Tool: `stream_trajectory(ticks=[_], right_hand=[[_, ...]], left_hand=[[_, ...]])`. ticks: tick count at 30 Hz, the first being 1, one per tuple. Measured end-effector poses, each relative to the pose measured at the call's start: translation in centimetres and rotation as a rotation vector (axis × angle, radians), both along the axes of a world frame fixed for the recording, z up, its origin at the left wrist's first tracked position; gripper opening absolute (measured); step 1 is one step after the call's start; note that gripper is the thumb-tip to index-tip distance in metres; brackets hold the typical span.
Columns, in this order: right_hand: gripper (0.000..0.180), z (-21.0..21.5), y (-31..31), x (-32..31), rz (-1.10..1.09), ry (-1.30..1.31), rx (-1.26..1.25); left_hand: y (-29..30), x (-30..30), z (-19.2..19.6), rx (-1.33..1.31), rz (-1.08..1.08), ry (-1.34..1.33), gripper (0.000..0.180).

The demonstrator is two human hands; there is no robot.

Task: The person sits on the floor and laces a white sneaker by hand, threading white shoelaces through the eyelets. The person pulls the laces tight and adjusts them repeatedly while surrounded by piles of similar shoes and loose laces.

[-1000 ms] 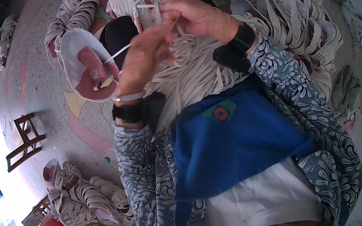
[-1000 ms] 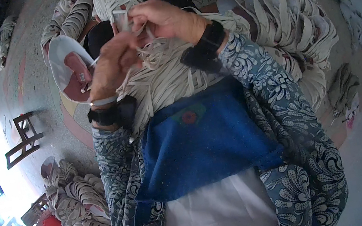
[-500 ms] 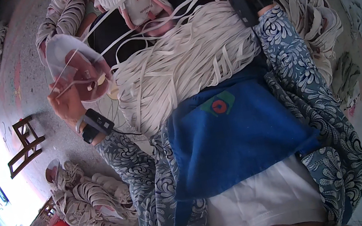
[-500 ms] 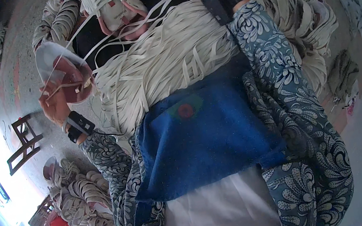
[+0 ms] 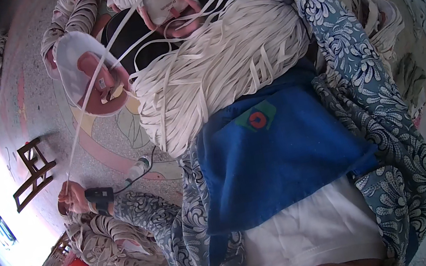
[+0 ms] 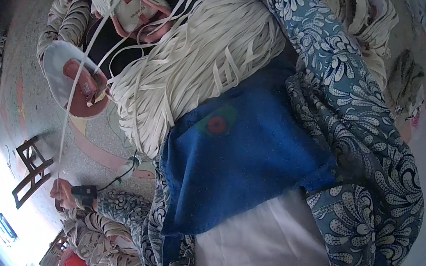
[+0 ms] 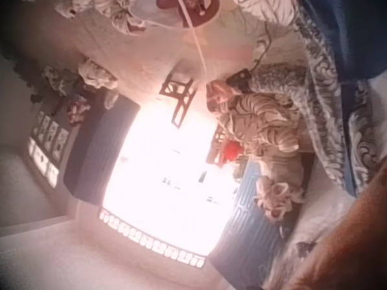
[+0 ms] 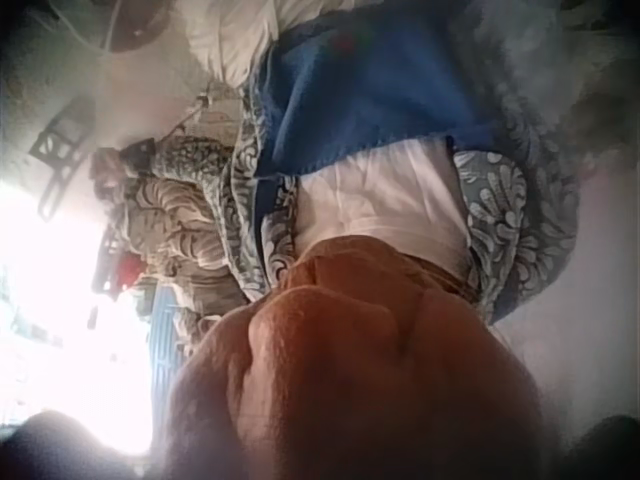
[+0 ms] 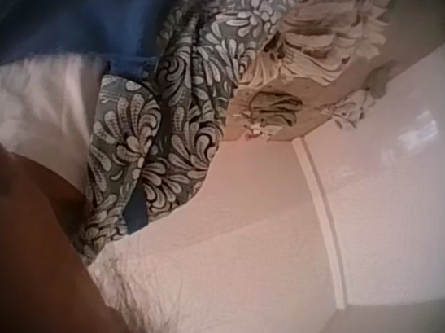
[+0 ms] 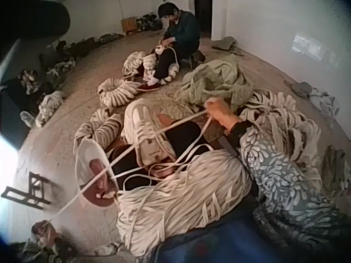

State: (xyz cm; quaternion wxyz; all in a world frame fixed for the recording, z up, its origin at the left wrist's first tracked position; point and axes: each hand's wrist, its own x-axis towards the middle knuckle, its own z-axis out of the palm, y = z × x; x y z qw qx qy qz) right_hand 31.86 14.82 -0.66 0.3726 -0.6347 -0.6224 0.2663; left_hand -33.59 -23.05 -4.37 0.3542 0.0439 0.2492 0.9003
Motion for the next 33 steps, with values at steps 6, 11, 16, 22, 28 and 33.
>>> stream_trajectory(ticks=[6,11,16,22,28,33], right_hand=[[0.022,7.6,-7.8,-5.1,0.473,-0.019,-0.08],[0.019,1.0,-8.7,-5.5,0.927,-0.528,0.554],[0.015,1.8,-10.2,-7.1,0.907,-0.807,0.295],[0.008,0.9,-9.0,-7.0,0.736,-0.486,0.479],[0.013,3.1,-8.1,-5.9,0.717,-0.492,0.456],[0.015,0.0,-7.5,-4.5,0.991,0.33,-0.049]], left_hand=[[5.8,10.3,6.3,0.017,-0.165,0.424,0.043],[17.0,21.7,6.5,-0.426,-0.296,1.418,0.03],[23.3,29.3,1.5,-0.422,-0.404,1.537,0.03],[24.9,30.5,3.2,-0.66,-0.624,1.594,0.034],[25.6,30.3,4.3,-0.653,-0.364,1.848,0.026],[26.3,29.9,3.0,-0.459,-0.197,1.749,0.022]])
